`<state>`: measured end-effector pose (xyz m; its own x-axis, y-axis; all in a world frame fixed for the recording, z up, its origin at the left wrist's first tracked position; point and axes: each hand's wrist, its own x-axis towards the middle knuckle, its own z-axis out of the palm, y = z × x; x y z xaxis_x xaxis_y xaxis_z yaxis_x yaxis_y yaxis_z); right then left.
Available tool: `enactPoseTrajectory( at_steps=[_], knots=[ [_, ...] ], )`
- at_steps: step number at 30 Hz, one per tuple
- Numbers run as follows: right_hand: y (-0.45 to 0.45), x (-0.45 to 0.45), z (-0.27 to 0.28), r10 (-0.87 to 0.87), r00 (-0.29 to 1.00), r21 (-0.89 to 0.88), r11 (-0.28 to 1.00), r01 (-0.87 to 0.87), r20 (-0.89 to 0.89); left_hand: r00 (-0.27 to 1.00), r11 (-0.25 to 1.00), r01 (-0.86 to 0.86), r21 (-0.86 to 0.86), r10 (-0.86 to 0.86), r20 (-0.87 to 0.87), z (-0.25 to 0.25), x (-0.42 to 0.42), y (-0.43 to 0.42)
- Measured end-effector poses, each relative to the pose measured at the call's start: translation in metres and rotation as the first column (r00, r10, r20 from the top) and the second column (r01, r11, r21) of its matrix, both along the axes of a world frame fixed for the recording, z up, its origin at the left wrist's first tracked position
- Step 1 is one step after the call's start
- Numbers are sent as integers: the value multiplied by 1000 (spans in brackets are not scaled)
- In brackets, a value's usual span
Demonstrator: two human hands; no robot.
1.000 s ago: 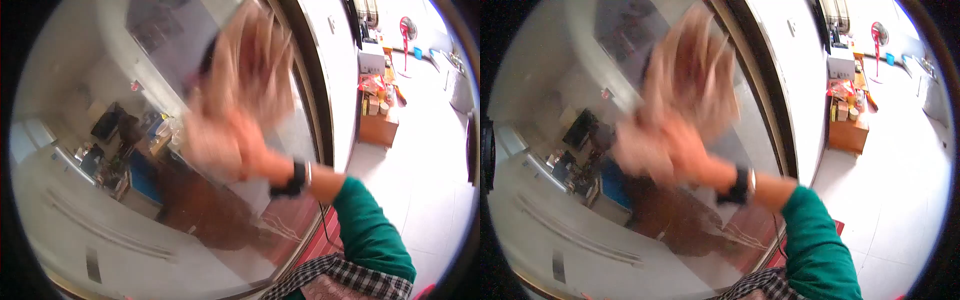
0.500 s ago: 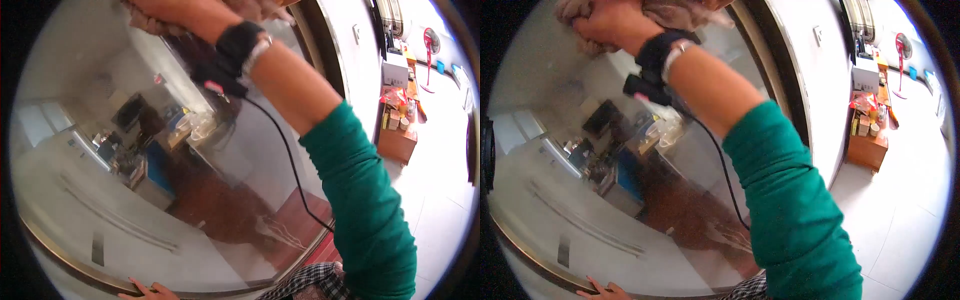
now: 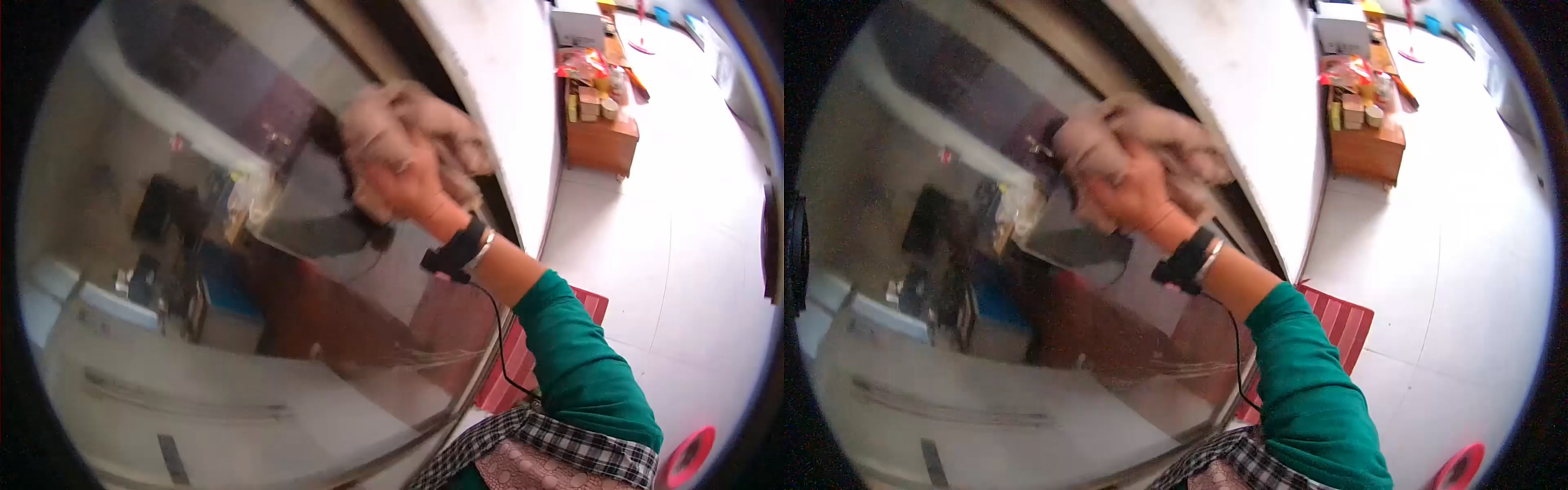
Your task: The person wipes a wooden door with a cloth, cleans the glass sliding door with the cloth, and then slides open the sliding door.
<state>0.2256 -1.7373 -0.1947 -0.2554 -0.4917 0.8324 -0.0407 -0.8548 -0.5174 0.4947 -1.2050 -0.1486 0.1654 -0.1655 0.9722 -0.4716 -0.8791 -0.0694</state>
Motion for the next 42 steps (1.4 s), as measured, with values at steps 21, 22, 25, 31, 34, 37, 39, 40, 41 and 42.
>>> enactPoseTrajectory(
  at_steps=[21, 22, 25, 31, 34, 37, 39, 40, 41, 42],
  knots=[
    [-163, -57, -127, 147, 950, 157, 982, -106, -276, 1000, 1000, 14, 10, -15, 23, -30, 21, 10],
    [-162, -57, -129, 146, 950, 155, 982, -106, -277, 1000, 1000, 14, 14, -14, 24, -31, 21, 11],
    [-154, -55, -132, 151, 947, 156, 982, -110, -282, 1000, 999, 14, 30, -14, 1, -39, 24, 15],
    [-142, -52, -141, 153, 950, 159, 981, -113, -273, 990, 986, 121, 117, -112, -84, -58, 39, 36],
    [-133, -54, -148, 157, 954, 162, 980, -118, -255, 962, 955, 273, 117, -270, -42, -68, 42, 43],
    [-123, -48, -156, 186, 959, 176, 973, -150, -214, 936, 919, 347, 188, -353, 0, -78, 41, 42],
    [-101, -34, -149, 233, 958, 193, 960, -201, -165, 933, 915, 350, 200, -361, 17, -75, 44, 50],
    [-82, -25, -142, 264, 955, 197, 952, -236, -136, 926, 912, 368, 182, -377, 18, -68, 48, 57],
    [-66, -14, -140, 302, 948, 197, 940, -279, -97, 913, 899, 397, 186, -407, 17, -69, 47, 57],
    [-22, 9, -127, 242, 967, 133, 964, -230, -76, 899, 883, 426, 195, -437, 16, -70, 47, 58]
  ],
)
